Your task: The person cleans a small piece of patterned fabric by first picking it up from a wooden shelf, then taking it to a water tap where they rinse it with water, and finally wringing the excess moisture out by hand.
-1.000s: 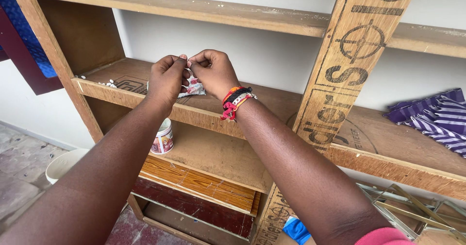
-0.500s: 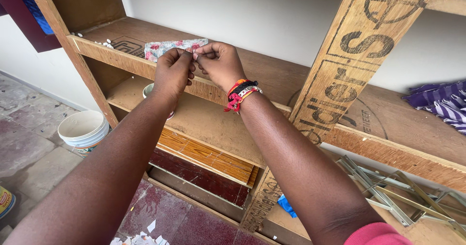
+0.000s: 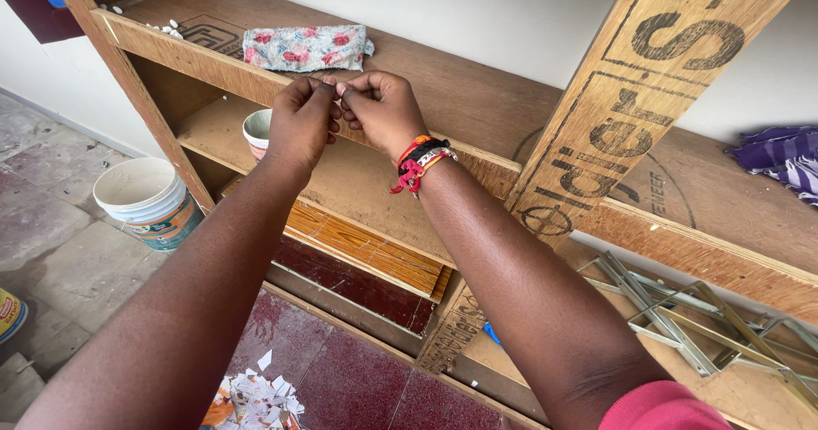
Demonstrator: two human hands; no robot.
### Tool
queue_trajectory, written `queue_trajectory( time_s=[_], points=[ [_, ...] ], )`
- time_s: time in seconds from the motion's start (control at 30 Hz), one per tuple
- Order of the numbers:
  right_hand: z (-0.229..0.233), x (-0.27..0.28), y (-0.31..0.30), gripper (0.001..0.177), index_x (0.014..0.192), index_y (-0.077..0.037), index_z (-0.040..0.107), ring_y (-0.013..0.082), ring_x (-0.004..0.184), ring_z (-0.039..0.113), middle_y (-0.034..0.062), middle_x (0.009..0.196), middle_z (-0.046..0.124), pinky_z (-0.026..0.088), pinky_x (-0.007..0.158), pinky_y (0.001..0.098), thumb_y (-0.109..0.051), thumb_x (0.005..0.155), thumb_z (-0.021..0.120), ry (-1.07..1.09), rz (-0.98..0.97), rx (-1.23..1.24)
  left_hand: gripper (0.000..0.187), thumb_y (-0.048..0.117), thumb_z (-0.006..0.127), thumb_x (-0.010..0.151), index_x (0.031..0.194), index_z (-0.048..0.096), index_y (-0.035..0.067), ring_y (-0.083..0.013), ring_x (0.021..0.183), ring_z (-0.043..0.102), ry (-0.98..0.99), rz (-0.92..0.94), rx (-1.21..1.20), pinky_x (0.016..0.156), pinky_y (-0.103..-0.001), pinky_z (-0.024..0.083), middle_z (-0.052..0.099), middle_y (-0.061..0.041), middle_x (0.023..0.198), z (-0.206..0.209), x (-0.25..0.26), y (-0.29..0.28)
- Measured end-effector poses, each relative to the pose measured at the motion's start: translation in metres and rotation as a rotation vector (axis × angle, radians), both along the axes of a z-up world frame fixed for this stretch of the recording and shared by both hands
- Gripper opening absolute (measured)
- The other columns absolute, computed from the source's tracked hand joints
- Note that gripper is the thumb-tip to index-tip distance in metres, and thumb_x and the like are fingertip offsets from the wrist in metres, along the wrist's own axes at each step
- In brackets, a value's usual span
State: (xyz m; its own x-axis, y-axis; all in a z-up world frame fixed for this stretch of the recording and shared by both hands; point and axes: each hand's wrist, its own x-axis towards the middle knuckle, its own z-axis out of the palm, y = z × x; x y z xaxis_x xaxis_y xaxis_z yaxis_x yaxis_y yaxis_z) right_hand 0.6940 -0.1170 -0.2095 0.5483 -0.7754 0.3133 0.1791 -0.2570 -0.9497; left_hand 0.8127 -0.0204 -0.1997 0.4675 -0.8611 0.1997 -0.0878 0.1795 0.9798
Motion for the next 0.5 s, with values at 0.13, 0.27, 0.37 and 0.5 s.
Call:
queue_trajectory(
  time_s=[0.13,0.27,0.37,0.5],
  points=[
    [-0.004,0.011,0.006,0.015,0.095,0.000,0.070,0.0069,0.067,0.068,0.0059,0.081,0.076,0.056,0.060,0.0221,-0.015,0.095,0.073,0.007,0.010,0.010,0.026,0.032,0.059,0.105,0.092,0.059,0.009,-0.0076,0.061,0.055,0.028,0.012,0.000,0.053,-0.025,0.046,0.061,0.000,0.074,-0.008,0.010,0.002],
    [-0.007,0.024,0.011,0.016,0.094,0.001,0.070,0.0075,0.066,0.067,0.0067,0.080,0.075,0.055,0.059,0.0223,-0.014,0.094,0.074,0.007,0.034,-0.019,0.029,0.033,0.059,0.104,0.089,0.059,0.009,-0.0076,0.059,0.055,0.005,0.069,0.029,0.052,-0.025,0.046,0.062,0.000,0.073,-0.011,0.021,0.010],
    [-0.001,0.038,0.014,0.016,0.095,0.002,0.070,0.0072,0.066,0.065,0.0056,0.080,0.074,0.054,0.059,0.0222,-0.013,0.093,0.076,-0.024,0.069,-0.024,0.031,0.034,0.058,0.105,0.087,0.058,0.009,-0.0082,0.059,0.055,-0.020,0.096,0.013,0.052,-0.026,0.046,0.062,0.000,0.073,-0.002,0.032,0.016],
    [0.019,0.055,0.017,0.016,0.095,0.001,0.070,0.0067,0.065,0.064,0.0048,0.079,0.074,0.055,0.059,0.0220,-0.013,0.092,0.076,-0.004,0.099,-0.061,0.032,0.035,0.057,0.105,0.088,0.058,0.009,-0.0075,0.064,0.057,-0.077,0.110,0.007,0.056,-0.026,0.049,0.062,0.000,0.075,0.016,0.048,0.029]
  ],
)
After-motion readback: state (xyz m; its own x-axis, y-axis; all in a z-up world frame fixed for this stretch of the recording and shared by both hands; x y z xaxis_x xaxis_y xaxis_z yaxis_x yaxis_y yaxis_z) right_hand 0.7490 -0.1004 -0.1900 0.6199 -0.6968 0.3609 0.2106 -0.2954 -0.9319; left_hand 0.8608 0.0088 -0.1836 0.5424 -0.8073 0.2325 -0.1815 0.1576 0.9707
